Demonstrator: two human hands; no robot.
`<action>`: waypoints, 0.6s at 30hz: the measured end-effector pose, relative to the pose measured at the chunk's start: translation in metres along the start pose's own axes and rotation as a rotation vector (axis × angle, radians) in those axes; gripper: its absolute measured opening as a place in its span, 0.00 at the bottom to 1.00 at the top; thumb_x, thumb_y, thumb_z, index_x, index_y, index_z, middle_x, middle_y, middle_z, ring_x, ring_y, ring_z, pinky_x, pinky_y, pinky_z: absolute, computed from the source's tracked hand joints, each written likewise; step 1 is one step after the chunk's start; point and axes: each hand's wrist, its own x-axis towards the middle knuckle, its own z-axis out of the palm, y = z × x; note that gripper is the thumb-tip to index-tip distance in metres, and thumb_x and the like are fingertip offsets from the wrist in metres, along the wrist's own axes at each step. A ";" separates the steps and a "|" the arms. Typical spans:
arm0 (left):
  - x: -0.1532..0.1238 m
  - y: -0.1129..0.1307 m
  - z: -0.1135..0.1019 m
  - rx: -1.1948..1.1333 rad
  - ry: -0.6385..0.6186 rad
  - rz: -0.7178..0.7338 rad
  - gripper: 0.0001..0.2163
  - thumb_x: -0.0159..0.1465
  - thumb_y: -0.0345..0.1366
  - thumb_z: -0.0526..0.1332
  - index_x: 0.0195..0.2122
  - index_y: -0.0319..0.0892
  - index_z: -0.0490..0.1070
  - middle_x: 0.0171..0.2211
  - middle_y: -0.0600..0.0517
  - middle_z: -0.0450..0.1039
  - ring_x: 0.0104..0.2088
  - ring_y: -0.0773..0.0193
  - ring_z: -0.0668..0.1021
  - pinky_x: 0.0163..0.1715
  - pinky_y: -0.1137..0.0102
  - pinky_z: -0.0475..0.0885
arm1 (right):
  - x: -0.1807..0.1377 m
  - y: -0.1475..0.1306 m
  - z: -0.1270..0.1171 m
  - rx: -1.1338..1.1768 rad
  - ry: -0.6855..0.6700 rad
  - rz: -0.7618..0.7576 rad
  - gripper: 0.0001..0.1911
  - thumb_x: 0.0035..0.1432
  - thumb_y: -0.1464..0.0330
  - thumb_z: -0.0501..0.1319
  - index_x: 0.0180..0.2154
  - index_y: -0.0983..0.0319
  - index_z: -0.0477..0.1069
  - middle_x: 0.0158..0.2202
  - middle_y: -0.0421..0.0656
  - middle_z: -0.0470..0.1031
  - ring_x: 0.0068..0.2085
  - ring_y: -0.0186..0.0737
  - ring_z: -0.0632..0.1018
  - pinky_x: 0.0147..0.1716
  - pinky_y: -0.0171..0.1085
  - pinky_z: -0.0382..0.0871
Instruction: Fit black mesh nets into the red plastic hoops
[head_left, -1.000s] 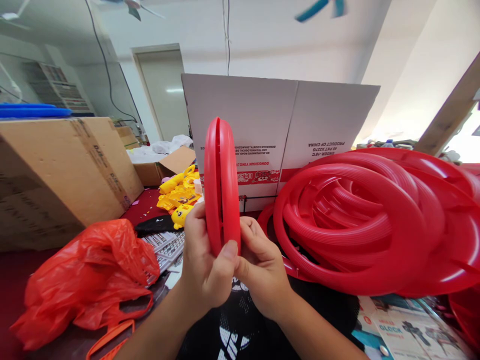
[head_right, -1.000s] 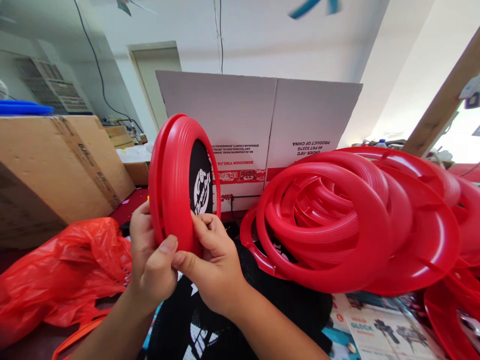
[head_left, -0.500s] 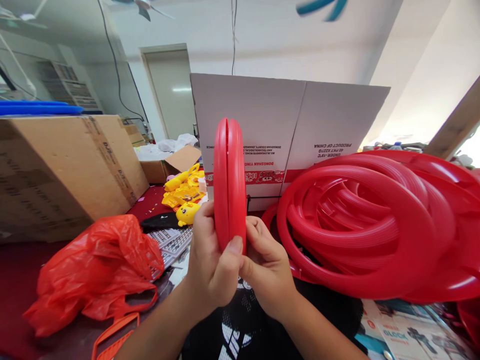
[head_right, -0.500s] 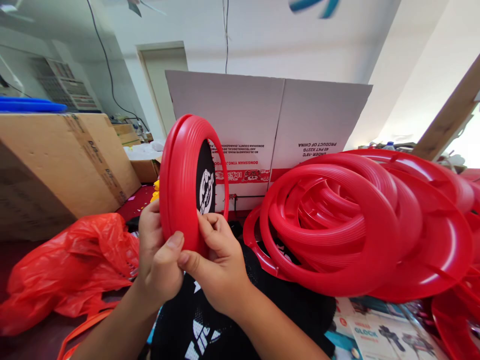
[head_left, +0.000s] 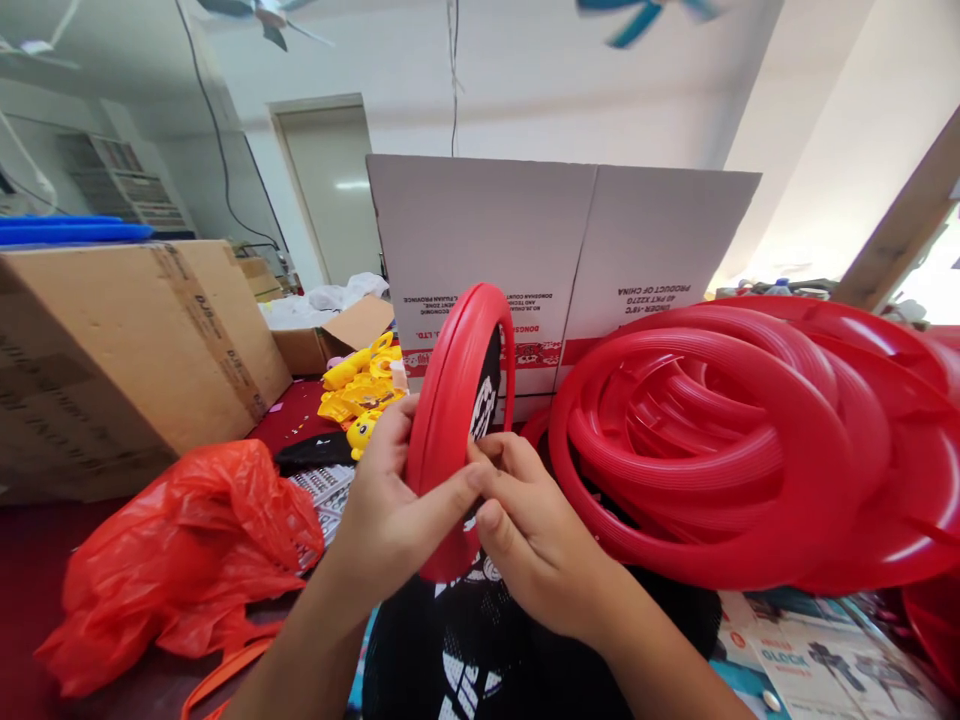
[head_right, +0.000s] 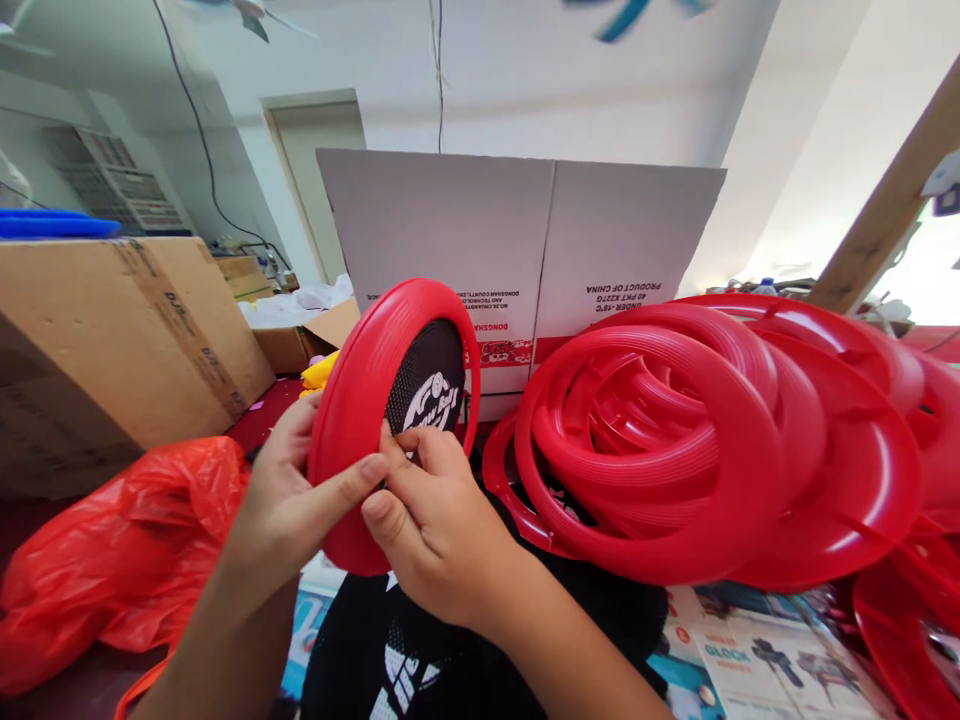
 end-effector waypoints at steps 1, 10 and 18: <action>0.001 0.004 -0.004 0.072 0.006 -0.022 0.20 0.54 0.39 0.68 0.47 0.44 0.68 0.40 0.49 0.75 0.34 0.61 0.79 0.33 0.70 0.77 | -0.001 0.000 -0.004 -0.091 0.044 -0.031 0.24 0.66 0.56 0.46 0.52 0.63 0.69 0.44 0.50 0.67 0.44 0.43 0.69 0.46 0.45 0.69; -0.006 0.012 -0.089 0.696 -0.410 0.346 0.24 0.56 0.41 0.65 0.54 0.54 0.68 0.42 0.55 0.78 0.34 0.57 0.80 0.31 0.69 0.76 | -0.011 0.012 -0.050 -0.568 0.466 -0.190 0.27 0.63 0.53 0.51 0.48 0.69 0.71 0.42 0.52 0.72 0.45 0.46 0.72 0.48 0.46 0.66; 0.000 0.015 -0.070 0.735 -0.301 0.503 0.13 0.59 0.40 0.59 0.45 0.46 0.72 0.40 0.49 0.74 0.38 0.55 0.76 0.35 0.66 0.68 | -0.012 0.016 -0.049 -0.651 0.344 -0.204 0.39 0.40 0.36 0.56 0.27 0.67 0.72 0.24 0.44 0.72 0.27 0.36 0.72 0.29 0.36 0.64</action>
